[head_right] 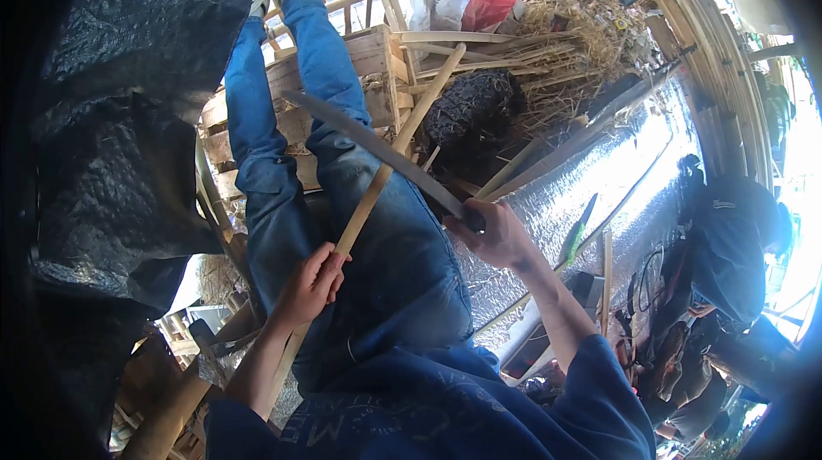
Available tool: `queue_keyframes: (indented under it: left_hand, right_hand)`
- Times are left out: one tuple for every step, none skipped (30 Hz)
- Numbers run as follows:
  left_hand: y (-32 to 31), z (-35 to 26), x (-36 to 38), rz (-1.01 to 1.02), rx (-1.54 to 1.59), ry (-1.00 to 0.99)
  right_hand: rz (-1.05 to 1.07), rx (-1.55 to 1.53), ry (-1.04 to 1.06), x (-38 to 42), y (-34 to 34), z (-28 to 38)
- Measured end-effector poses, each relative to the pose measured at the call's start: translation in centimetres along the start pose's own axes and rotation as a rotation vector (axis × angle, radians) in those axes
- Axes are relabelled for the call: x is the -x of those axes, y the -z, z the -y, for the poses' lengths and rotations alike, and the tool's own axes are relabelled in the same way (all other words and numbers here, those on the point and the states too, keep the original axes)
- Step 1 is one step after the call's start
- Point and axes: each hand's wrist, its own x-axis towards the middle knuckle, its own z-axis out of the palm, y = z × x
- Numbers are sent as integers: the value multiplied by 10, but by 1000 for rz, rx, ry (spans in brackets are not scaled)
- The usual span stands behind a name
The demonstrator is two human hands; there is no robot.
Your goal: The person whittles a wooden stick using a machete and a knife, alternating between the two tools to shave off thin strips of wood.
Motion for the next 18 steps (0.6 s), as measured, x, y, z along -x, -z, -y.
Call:
queue_keyframes:
  left_hand:
    - [-1,-1,2,-12,79,-4]
    - [-2,-1,4,-11,76,-5]
    - [-4,-1,4,-41,82,-37]
    - [-6,-1,4,-71,89,-68]
    - [-8,-3,6,-70,88,-72]
    - [-9,-8,10,-71,104,-51]
    - [-11,-11,12,-74,120,-27]
    - [-13,-11,14,-78,122,-26]
    - [-14,-11,15,-85,86,-73]
    - [-16,-11,16,-93,48,-121]
    - [-19,-9,16,-110,53,-184]
    - [-18,-12,18,-113,56,-184]
    - [-15,-17,19,-57,184,-85]
    - [-14,-20,20,3,312,16]
    - [-13,-18,20,6,312,13]
    - [-13,-15,20,48,490,46]
    - [-13,-13,21,88,667,78]
    - [-13,-14,21,82,669,76]
  right_hand:
    - [1,3,-2,1,-2,9]
    - [-2,2,-2,1,-4,12]
    - [11,49,56,1,-5,14]
    - [24,96,114,1,-6,15]
    - [63,98,116,1,-5,16]
    - [61,100,118,0,-4,17]
    - [118,128,92,1,-2,20]
    - [178,156,67,2,0,22]
    - [183,158,72,2,1,24]
    - [220,171,90,3,1,24]
    - [257,183,108,4,1,25]
    - [259,185,110,3,1,27]
    - [225,193,137,1,2,28]
    - [189,201,161,1,3,28]
    - [187,204,158,0,4,30]
    - [189,213,165,-2,5,31]
    - [192,222,175,-4,6,32]
    - [195,223,181,-5,5,32]
